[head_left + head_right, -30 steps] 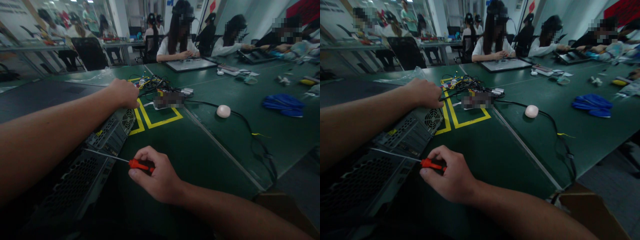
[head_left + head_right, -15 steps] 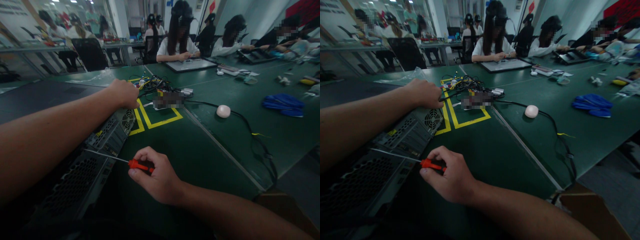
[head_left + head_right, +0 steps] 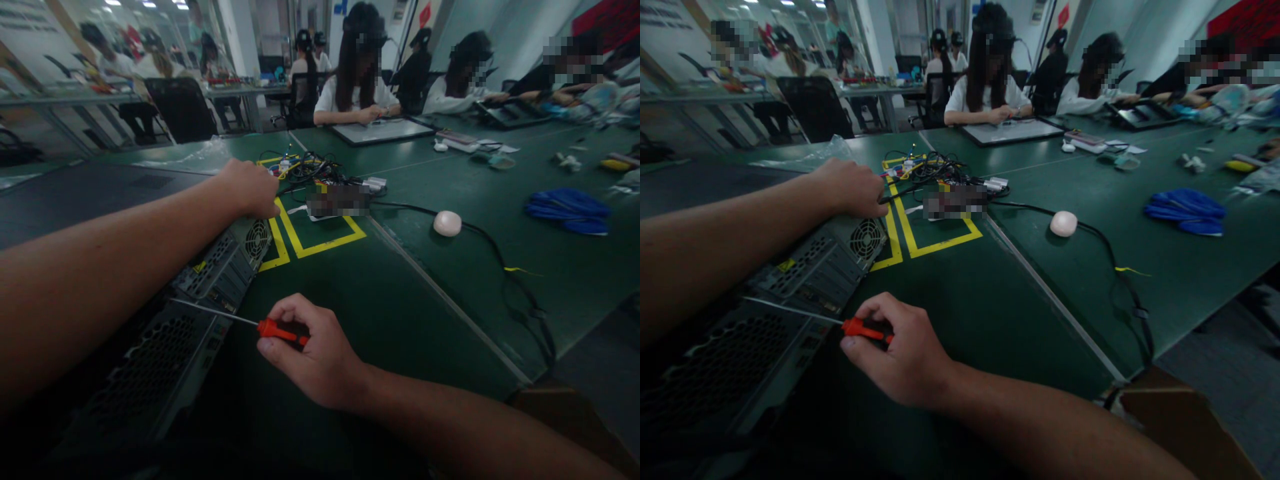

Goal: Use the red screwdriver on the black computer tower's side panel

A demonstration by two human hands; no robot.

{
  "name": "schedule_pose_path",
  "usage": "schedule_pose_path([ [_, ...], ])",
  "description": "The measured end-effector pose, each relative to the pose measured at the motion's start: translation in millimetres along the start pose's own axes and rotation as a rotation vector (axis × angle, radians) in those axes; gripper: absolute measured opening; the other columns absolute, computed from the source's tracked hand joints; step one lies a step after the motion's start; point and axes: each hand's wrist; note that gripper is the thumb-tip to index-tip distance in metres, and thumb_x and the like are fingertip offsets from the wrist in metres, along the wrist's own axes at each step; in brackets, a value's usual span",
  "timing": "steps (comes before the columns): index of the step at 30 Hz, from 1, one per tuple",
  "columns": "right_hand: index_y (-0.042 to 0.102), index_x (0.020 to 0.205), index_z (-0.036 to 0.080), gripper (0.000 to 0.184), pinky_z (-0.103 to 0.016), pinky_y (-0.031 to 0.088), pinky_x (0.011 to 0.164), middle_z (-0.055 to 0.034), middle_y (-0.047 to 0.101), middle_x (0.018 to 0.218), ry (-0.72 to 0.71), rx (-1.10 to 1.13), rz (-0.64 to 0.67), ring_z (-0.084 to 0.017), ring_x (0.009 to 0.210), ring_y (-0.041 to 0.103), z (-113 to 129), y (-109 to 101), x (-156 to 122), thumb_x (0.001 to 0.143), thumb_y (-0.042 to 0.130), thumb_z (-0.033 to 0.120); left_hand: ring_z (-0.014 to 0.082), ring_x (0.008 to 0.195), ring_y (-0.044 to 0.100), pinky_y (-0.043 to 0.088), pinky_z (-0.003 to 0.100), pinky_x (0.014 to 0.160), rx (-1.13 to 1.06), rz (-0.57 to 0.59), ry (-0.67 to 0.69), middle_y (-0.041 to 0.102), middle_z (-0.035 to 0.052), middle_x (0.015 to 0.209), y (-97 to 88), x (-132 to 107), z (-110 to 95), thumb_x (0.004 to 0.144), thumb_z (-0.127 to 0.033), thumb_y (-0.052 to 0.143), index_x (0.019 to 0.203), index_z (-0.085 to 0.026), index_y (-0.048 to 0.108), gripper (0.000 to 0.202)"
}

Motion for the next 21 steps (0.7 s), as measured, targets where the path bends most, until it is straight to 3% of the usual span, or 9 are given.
schedule_pose_path([
  [12,0.069,0.11,0.028,0.024,-0.033,0.054,0.077,0.0053,0.071,0.089,0.004,0.005,-0.009,-0.017,0.076,0.065,0.9,0.3,0.2,0.101,0.09,0.035,0.0556,0.149,0.08,0.065,0.062,0.122,-0.008,0.004,0.01,0.091,0.0286,0.15,-1.1,-0.8,0.4,0.108,-0.055,0.072,0.161,-0.021,0.092,0.066],
  [17,0.071,0.109,0.028,0.024,-0.032,0.055,0.075,0.0042,0.074,0.09,0.022,-0.008,-0.019,-0.018,0.077,0.068,0.6,1.0,-0.8,0.102,0.093,0.036,0.0559,0.149,0.079,0.066,0.063,0.121,-0.017,-0.01,0.031,0.093,0.0262,0.145,2.3,2.0,3.6,0.106,-0.06,0.074,0.161,-0.026,0.092,0.067],
  [21,0.074,0.108,0.027,0.022,-0.032,0.056,0.078,0.0033,0.075,0.091,0.002,-0.013,-0.031,-0.018,0.078,0.068,0.5,0.0,-0.2,0.102,0.092,0.038,0.0588,0.15,0.079,0.063,0.067,0.126,-0.079,-0.015,0.01,0.09,0.0286,0.153,2.9,2.3,3.2,0.103,-0.056,0.08,0.162,-0.024,0.092,0.068],
])
Point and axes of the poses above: each hand's wrist, its own x-axis towards the middle knuckle, its own y-axis out of the palm, z = x × y
